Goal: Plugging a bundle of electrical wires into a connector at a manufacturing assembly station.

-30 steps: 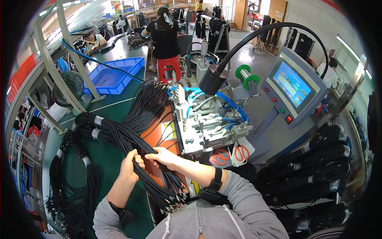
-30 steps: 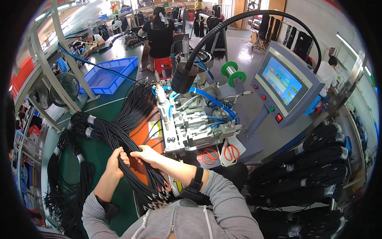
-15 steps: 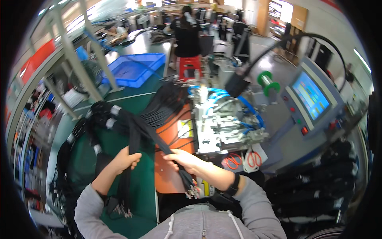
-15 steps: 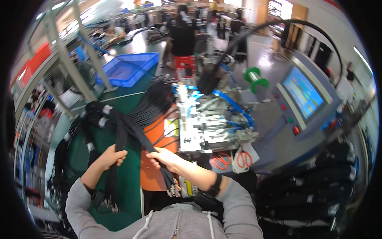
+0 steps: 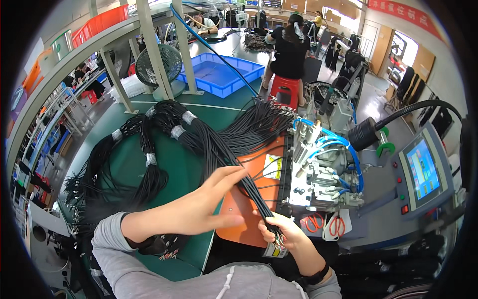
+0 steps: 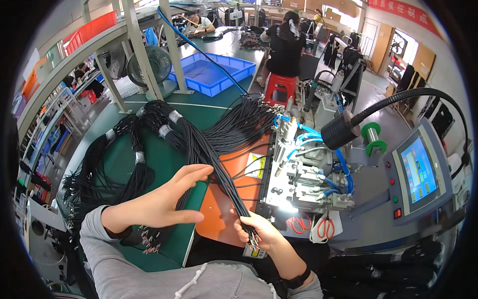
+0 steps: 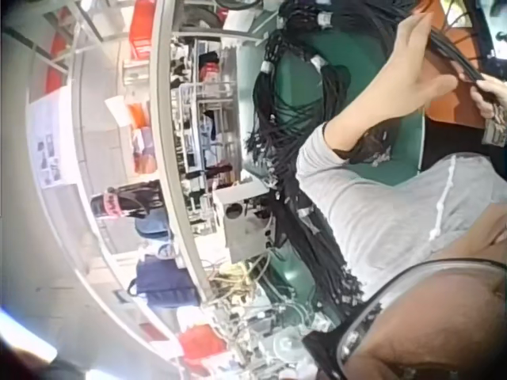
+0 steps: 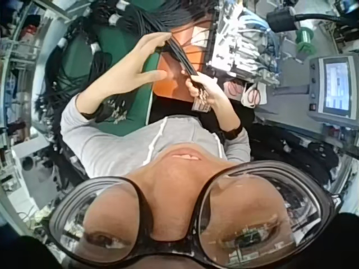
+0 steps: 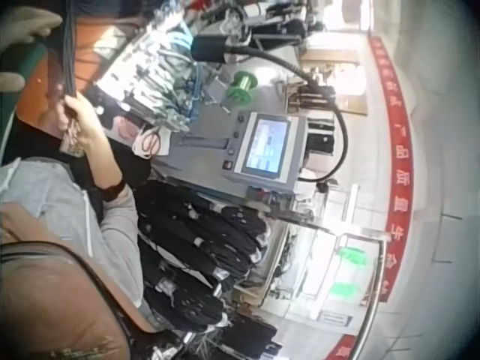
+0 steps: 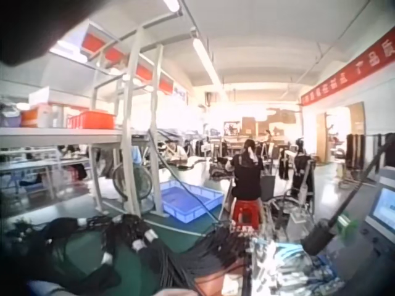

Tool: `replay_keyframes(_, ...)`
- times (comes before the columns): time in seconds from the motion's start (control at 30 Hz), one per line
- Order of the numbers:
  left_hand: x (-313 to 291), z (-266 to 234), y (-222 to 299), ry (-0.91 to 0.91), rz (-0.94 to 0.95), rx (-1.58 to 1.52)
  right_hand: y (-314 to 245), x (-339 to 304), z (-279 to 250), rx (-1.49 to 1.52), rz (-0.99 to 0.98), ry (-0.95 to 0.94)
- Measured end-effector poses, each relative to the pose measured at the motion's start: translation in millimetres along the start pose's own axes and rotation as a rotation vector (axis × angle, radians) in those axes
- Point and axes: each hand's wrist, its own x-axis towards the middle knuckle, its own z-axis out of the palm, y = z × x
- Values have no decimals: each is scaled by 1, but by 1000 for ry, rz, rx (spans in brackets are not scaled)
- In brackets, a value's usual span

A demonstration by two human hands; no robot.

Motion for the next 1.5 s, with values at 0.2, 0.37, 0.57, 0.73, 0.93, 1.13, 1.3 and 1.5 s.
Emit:
replay_keyframes(0.2, 48, 26, -11, -61, 297, 290, 7, -8, -5, 28, -68, -99)
replay_keyframes(0.37, 80, 98, -89, -36, 722, 543, 15, -6, -44, -120, -119, -322)
replay_keyframes(0.57, 92, 115, -95, -179, 758, 674, 24, -13, -34, -114, -260, -229)
replay_keyframes(0.73, 103, 116, -101, 9, 990, 515, 27, -33, -20, -266, -332, -201)
replay_keyframes(0.93, 103, 137, -90, 203, 943, 422, 37, -73, -48, -291, -668, 73)
replay_keyframes(1.13, 117, 156, -87, 229, 957, 382, 16, -69, -32, -841, -814, 677)
replay_keyframes(1.3, 125, 150, -108, 178, 874, 423, -8, -51, -37, -1130, -1016, 565)
replay_keyframes(1.5, 128, 159, -110, 114, 806, 344, -2, -48, -47, -1118, -1051, 578)
